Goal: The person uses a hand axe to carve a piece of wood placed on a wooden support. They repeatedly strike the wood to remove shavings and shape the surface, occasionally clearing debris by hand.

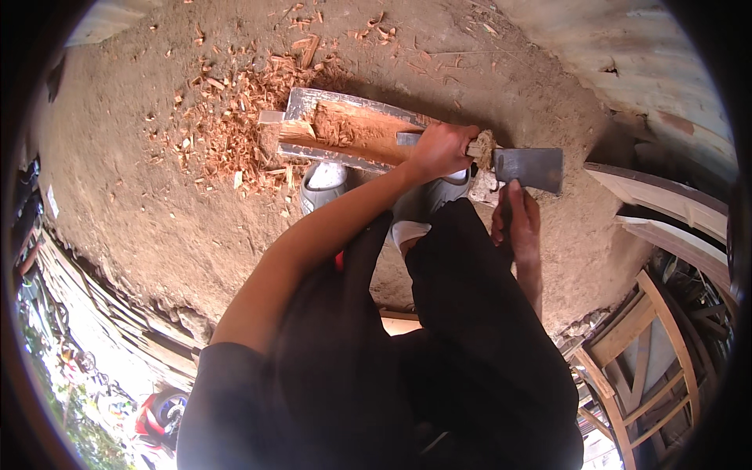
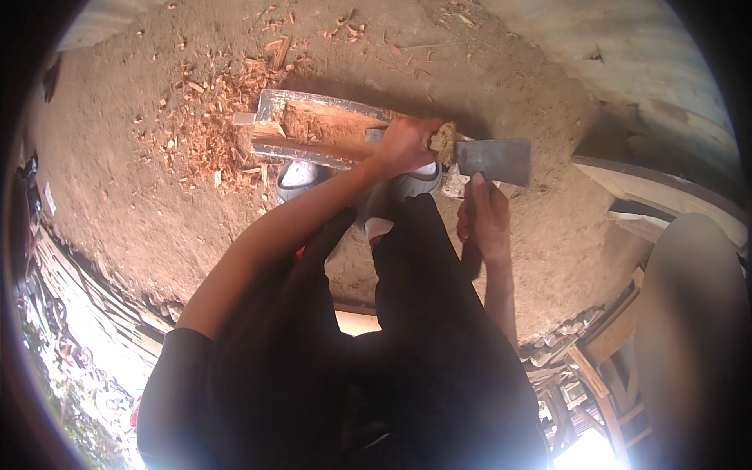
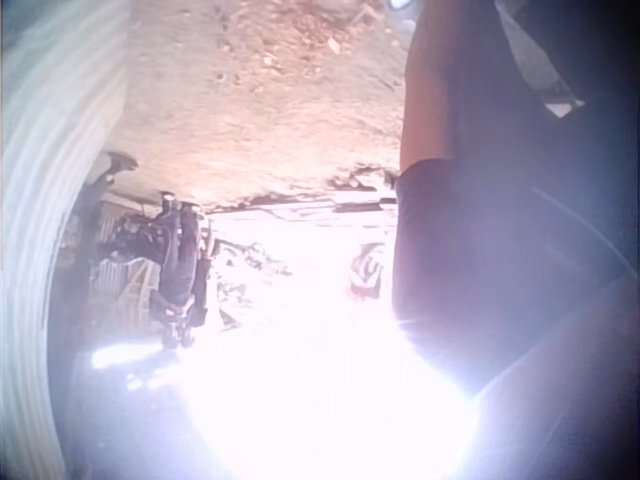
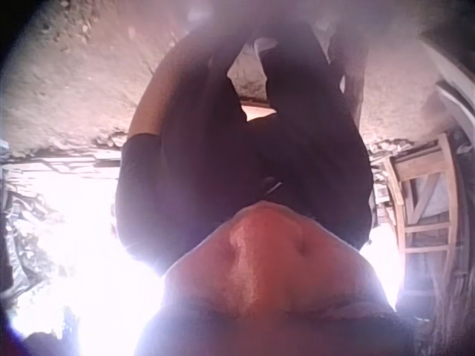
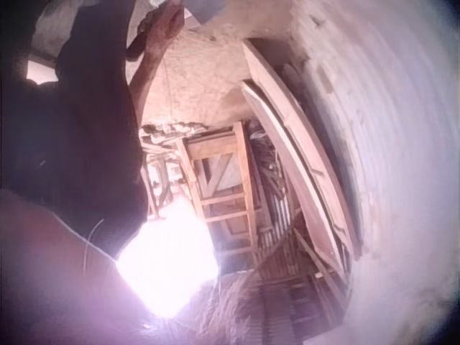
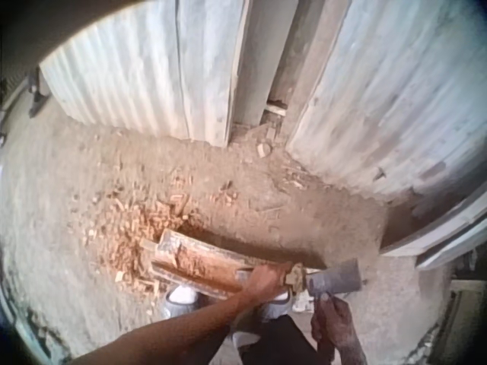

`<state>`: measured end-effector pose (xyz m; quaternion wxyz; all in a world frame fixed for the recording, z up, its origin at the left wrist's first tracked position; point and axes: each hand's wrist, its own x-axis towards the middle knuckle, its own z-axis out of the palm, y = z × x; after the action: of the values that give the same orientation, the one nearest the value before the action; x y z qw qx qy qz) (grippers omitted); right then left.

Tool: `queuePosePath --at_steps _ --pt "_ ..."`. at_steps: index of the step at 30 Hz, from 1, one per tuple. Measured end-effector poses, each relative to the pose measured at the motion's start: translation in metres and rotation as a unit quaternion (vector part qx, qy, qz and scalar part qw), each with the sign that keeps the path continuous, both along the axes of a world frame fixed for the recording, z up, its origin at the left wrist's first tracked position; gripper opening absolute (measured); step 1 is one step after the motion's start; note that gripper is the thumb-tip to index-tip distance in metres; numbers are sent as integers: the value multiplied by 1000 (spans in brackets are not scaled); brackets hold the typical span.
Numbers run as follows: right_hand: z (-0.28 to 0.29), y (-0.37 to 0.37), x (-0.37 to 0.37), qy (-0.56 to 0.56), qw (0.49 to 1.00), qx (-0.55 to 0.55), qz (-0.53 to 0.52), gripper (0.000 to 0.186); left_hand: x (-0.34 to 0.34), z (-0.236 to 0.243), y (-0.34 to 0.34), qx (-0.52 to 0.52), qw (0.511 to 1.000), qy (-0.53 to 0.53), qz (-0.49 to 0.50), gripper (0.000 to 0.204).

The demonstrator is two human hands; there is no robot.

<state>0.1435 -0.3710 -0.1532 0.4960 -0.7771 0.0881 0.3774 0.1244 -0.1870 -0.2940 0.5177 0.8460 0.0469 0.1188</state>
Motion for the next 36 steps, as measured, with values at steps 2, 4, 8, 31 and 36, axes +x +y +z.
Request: queuePosePath --at_steps 2,4,8,31,36 --pt "12 1 5 -6 999 16 -38 52 -1 -1 1 10 1000 13 -5 25" --pt "7 7 -5 -31 993 55 -96 52 0 0 1 8 1000 17 -4 25" --pt "5 3 -5 24 999 8 -24 53 -2 -1 0 -1 1000 -7 4 26" --pt "6 3 0 2 995 39 -91 45 3 -6 0 14 1000 -6 -7 27" --pt "-10 3 -13 -27 998 20 -49 45 0 -5 -2 19 999 24 -36 27"
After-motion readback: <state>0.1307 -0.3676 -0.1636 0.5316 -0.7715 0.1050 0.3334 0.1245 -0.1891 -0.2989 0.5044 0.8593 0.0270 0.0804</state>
